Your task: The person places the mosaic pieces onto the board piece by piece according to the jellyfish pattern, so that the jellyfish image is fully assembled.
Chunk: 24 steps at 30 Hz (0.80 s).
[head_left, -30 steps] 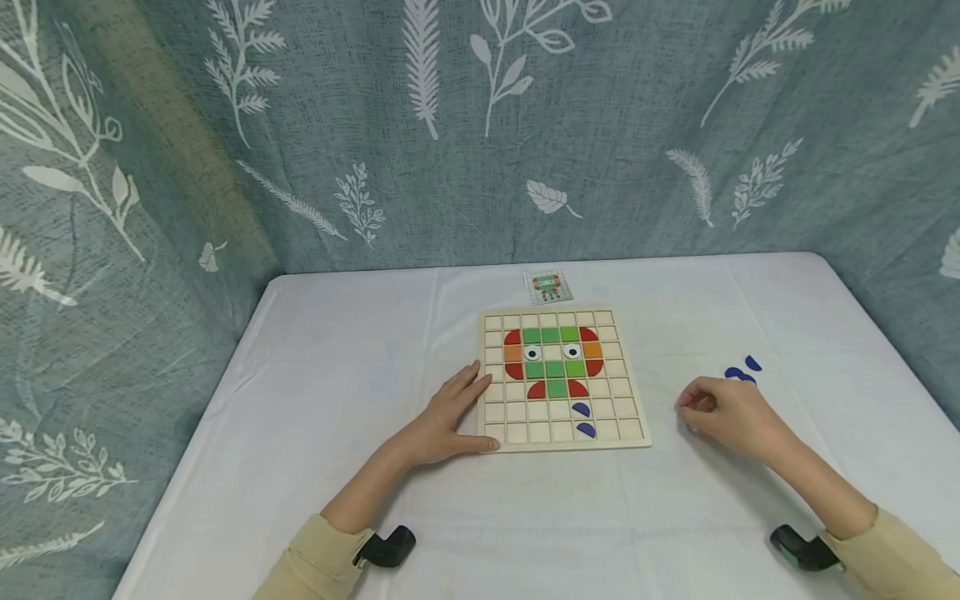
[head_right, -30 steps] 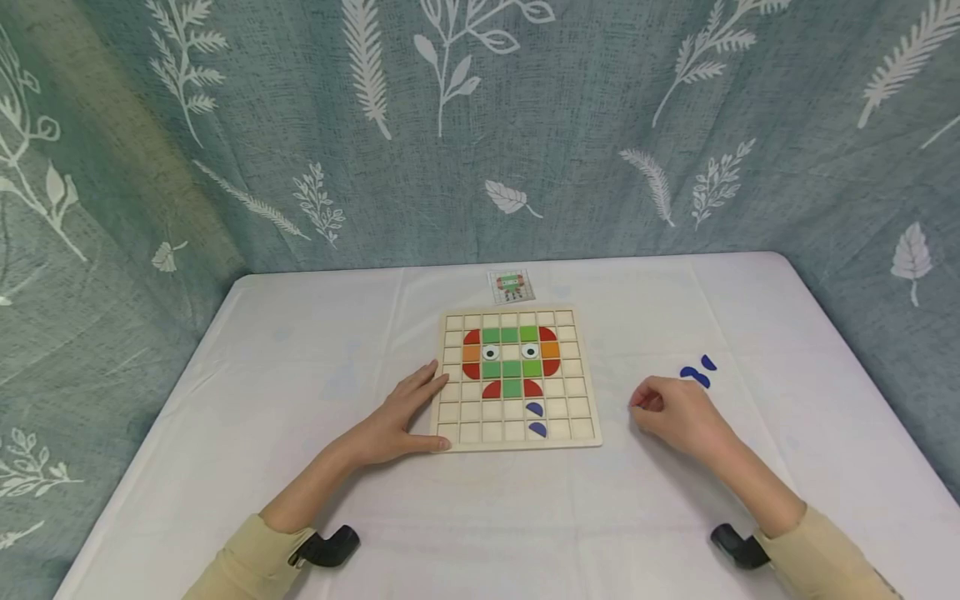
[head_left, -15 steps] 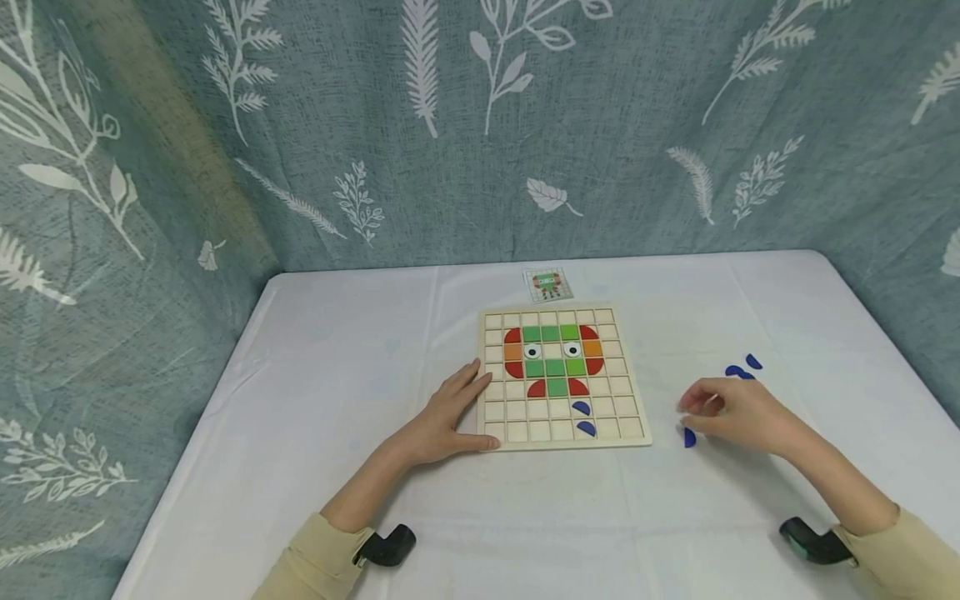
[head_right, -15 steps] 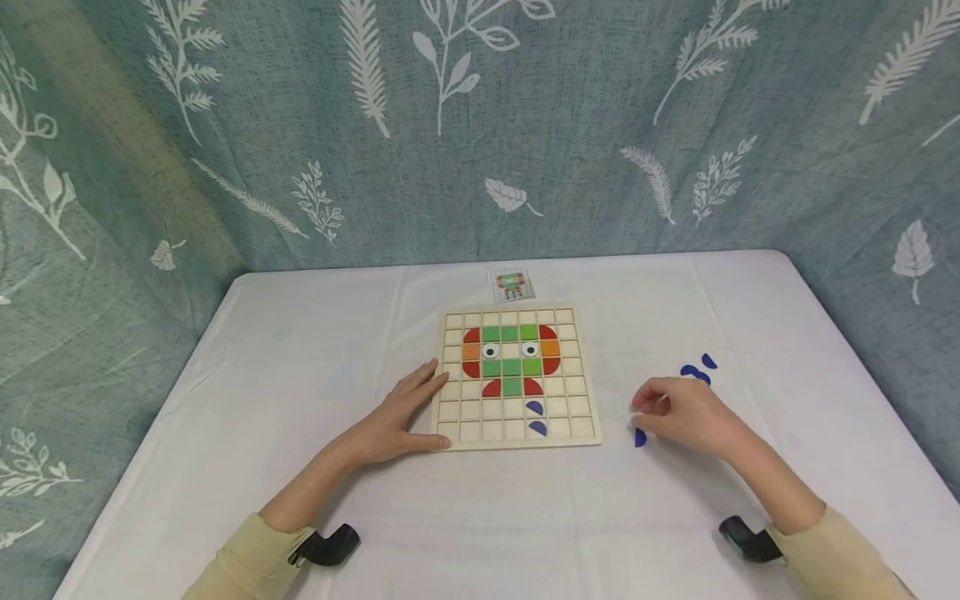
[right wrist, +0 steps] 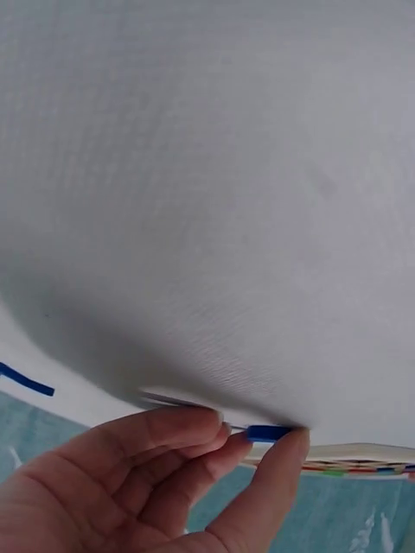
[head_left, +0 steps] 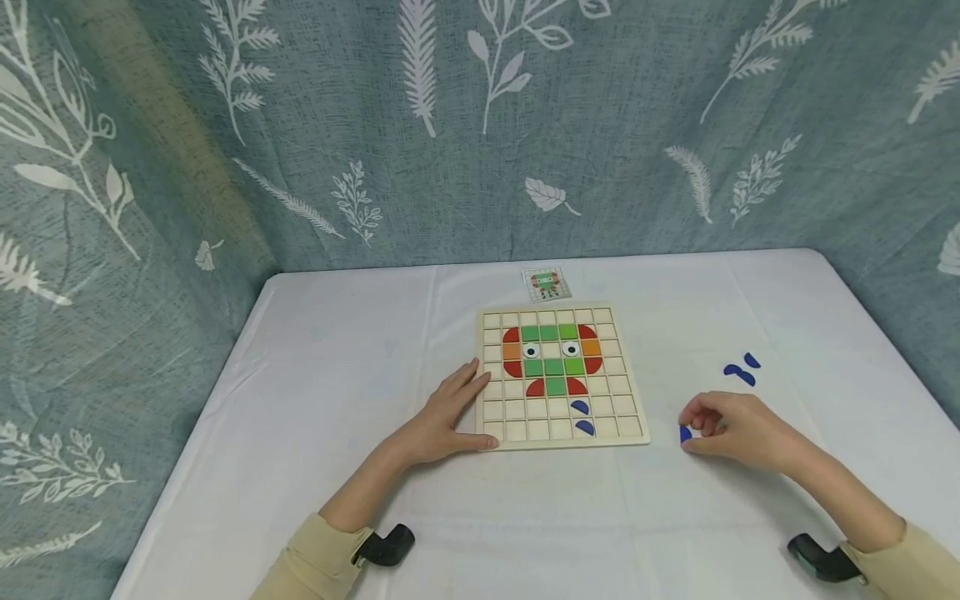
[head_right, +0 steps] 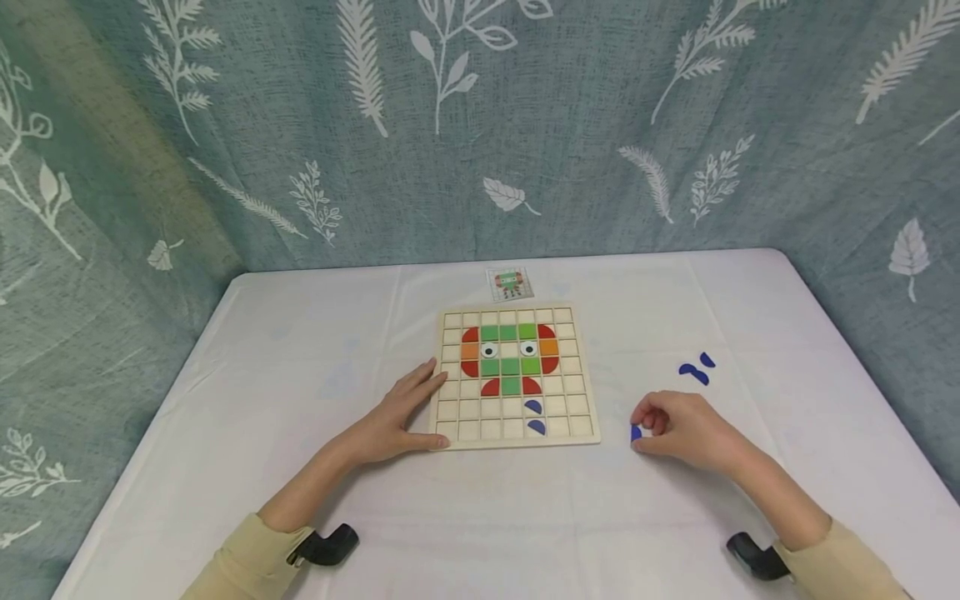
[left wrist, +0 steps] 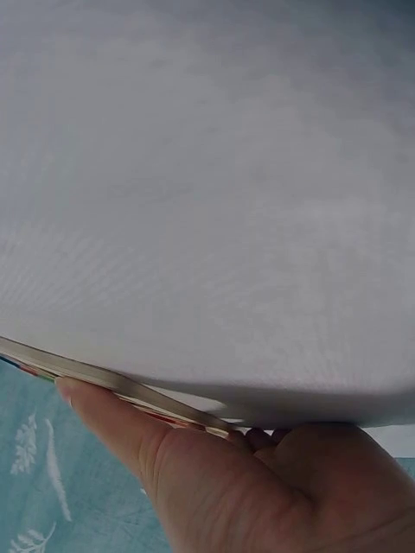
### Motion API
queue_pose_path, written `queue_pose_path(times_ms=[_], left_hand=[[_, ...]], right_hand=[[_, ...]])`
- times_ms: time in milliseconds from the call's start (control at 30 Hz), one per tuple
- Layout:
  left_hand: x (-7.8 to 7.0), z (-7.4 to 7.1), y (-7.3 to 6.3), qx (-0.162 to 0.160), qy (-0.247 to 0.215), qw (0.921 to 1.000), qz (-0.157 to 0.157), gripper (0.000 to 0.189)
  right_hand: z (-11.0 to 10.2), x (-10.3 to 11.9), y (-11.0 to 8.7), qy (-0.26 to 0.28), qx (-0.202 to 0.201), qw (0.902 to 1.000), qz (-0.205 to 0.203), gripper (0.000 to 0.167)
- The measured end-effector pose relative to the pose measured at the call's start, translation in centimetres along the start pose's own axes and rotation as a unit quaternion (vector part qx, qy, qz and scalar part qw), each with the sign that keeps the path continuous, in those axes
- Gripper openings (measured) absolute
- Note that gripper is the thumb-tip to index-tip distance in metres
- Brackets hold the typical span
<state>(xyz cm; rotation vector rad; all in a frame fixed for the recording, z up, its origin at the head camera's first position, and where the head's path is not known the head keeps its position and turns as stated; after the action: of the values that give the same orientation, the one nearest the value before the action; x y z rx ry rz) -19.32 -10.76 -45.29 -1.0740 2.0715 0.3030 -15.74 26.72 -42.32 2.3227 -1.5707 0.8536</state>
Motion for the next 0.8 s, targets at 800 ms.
queue_pose_path(times_ms=[800], left_hand=[[0.2,0.3,0.0,-0.003,0.009,0.9999,0.005,0.094]], right_hand=[[4.1,8.6,8.3,0.015,0.012,0.9905,-0.136,0.019]])
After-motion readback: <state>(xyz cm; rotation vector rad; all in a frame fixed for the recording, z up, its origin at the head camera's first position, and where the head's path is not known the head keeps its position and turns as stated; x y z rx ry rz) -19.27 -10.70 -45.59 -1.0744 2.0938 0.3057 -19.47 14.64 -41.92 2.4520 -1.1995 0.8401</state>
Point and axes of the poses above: each hand's wrist, its own y-axis towards the middle knuckle, its own z-axis out of the palm, x = y × z, the point moved 5 cm from there along y, towards the middle knuckle, and after that the axes turned 4 degrees about x, right-handed, at the moved point
